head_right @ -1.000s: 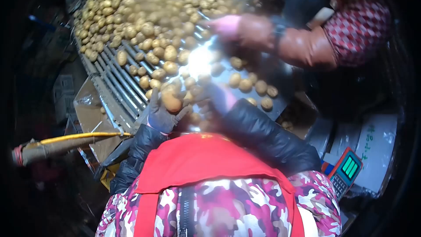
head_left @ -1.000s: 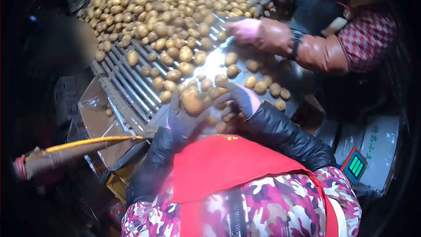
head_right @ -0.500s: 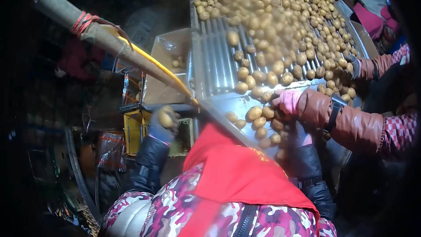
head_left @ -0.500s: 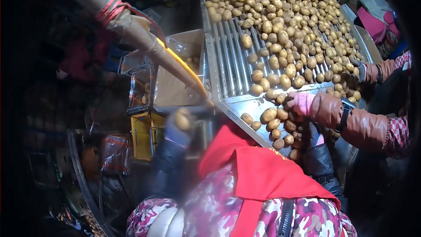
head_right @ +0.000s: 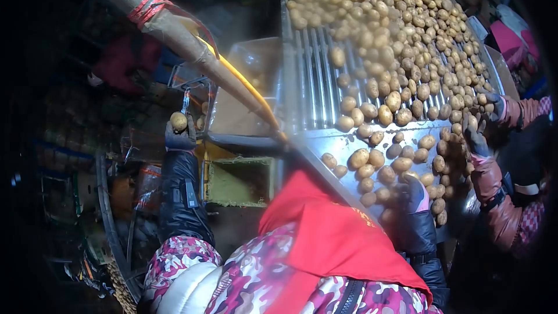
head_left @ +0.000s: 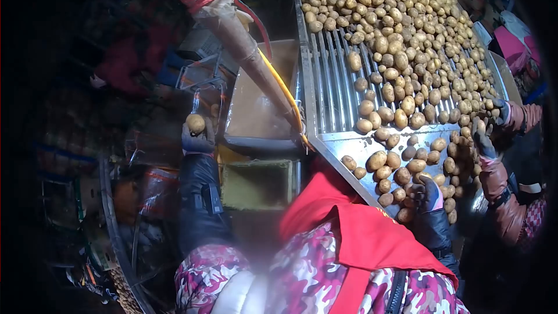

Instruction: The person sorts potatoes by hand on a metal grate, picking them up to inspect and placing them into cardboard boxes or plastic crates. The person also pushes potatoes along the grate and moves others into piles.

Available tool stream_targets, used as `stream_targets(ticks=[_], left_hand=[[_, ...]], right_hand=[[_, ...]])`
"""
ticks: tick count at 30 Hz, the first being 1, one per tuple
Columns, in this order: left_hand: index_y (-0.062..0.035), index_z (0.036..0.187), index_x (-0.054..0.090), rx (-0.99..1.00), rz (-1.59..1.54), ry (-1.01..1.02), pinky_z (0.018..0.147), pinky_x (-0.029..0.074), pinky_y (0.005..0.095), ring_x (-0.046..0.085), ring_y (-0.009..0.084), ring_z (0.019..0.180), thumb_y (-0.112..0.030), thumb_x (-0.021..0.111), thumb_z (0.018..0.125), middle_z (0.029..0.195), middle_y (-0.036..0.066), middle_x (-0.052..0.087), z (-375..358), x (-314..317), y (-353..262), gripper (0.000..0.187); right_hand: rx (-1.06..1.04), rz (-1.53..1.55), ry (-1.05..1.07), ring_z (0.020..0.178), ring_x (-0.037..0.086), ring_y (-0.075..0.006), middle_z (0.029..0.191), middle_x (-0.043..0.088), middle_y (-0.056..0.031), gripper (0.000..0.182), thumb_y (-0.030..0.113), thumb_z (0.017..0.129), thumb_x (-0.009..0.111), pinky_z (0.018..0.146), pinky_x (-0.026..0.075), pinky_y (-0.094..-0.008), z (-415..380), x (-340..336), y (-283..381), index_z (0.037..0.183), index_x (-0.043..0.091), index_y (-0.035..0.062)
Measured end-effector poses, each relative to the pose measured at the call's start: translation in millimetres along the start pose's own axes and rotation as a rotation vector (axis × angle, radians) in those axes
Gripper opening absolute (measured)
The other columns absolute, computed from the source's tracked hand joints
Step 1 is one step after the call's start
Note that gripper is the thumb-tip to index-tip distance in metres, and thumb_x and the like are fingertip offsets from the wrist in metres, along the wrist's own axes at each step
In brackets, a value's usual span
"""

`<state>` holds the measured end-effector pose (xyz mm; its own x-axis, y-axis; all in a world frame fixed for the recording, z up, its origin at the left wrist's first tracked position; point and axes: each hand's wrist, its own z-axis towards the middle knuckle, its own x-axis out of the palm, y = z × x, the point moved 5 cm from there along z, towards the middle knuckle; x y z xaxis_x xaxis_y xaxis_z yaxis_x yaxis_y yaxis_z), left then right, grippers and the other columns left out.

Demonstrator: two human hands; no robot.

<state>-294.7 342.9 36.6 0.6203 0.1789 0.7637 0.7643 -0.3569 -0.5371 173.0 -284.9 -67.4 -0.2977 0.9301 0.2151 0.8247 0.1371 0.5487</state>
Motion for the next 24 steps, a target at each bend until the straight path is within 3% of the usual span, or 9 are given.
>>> stream_targets(ticks=[6,9,11,14,15,16,18,20,24], left_hand=[[-0.0016,0.130,0.059,0.176,0.113,-0.109,0.105,0.056,0.0515,0.059,0.0312,0.127,-0.042,0.056,0.104,0.132,0.020,0.062,36,15,-31,0.048],[-0.0043,0.119,0.063,0.169,0.347,-0.105,0.082,0.052,0.0439,0.058,0.0254,0.098,-0.039,0.059,0.103,0.111,0.016,0.064,55,13,-28,0.039],[-0.0061,0.111,0.066,0.108,0.717,-0.083,0.067,0.050,0.0388,0.058,0.0216,0.079,-0.037,0.060,0.102,0.096,0.014,0.065,32,5,13,0.033],[-0.0088,0.100,0.070,-0.360,1.227,0.101,0.045,0.046,0.0311,0.057,0.0157,0.050,-0.034,0.063,0.100,0.075,0.011,0.067,-50,-7,117,0.026],[-0.0035,0.109,0.070,-0.696,1.227,0.249,0.047,0.051,0.0352,0.064,0.0201,0.055,-0.032,0.063,0.101,0.079,0.011,0.070,-80,-5,156,0.030],[0.0019,0.116,0.071,-0.759,1.378,0.487,0.076,0.058,0.0329,0.072,0.0212,0.089,-0.016,0.062,0.100,0.100,0.008,0.075,-117,-1,184,0.026],[0.0014,0.119,0.072,-0.501,1.575,1.053,0.087,0.058,0.0344,0.074,0.0249,0.098,-0.012,0.071,0.096,0.106,0.015,0.076,-190,38,245,0.027],[-0.0024,0.116,0.074,0.127,1.695,1.558,0.080,0.060,0.0353,0.076,0.0262,0.089,-0.010,0.074,0.092,0.100,0.016,0.076,-248,102,278,0.025],[-0.0060,0.117,0.075,0.267,1.729,1.452,0.079,0.058,0.0350,0.075,0.0268,0.088,-0.017,0.075,0.094,0.103,0.016,0.075,-245,140,334,0.026]], right_hand=[[-0.122,0.064,0.097,0.059,0.060,-0.0124,0.084,0.068,-0.0068,0.046,0.036,0.106,0.053,0.048,0.047,-0.0241,-10,7,-3,0.141,0.054,0.0057],[-0.350,-0.108,0.138,0.066,0.060,-0.0089,0.089,0.071,-0.0071,0.046,0.036,0.109,0.049,0.051,0.042,-0.0218,6,-15,-15,0.142,0.053,0.0038],[-0.456,-0.269,0.055,0.076,0.066,-0.0116,0.100,0.071,-0.0095,0.042,0.026,0.111,0.049,0.057,0.050,-0.0225,-17,-5,-1,0.143,0.051,0.0005],[-0.414,-0.071,-0.031,0.080,0.067,-0.0170,0.102,0.068,-0.0109,0.040,0.028,0.109,0.051,0.064,0.054,-0.0276,-31,-20,4,0.138,0.055,0.0009],[-0.453,-0.061,-0.108,0.081,0.066,-0.0170,0.101,0.068,-0.0093,0.039,0.032,0.107,0.055,0.066,0.054,-0.0289,-46,-20,8,0.132,0.060,0.0032],[-0.490,-0.054,-0.186,0.081,0.066,-0.0170,0.101,0.068,-0.0076,0.038,0.035,0.105,0.058,0.067,0.054,-0.0302,-61,-20,10,0.127,0.065,0.0054],[-0.450,0.059,-0.251,0.075,0.063,-0.0176,0.101,0.068,-0.0087,0.040,0.037,0.102,0.061,0.064,0.053,-0.0300,-72,-26,8,0.124,0.065,0.0042],[-0.456,0.095,-0.296,0.075,0.063,-0.0182,0.101,0.068,-0.0095,0.042,0.038,0.101,0.062,0.064,0.053,-0.0307,-80,-29,5,0.125,0.065,0.0039],[-0.437,0.092,-0.285,0.084,0.070,-0.0179,0.109,0.070,-0.0116,0.050,0.044,0.105,0.059,0.074,0.057,-0.0300,-95,-40,-11,0.130,0.060,0.0010]])
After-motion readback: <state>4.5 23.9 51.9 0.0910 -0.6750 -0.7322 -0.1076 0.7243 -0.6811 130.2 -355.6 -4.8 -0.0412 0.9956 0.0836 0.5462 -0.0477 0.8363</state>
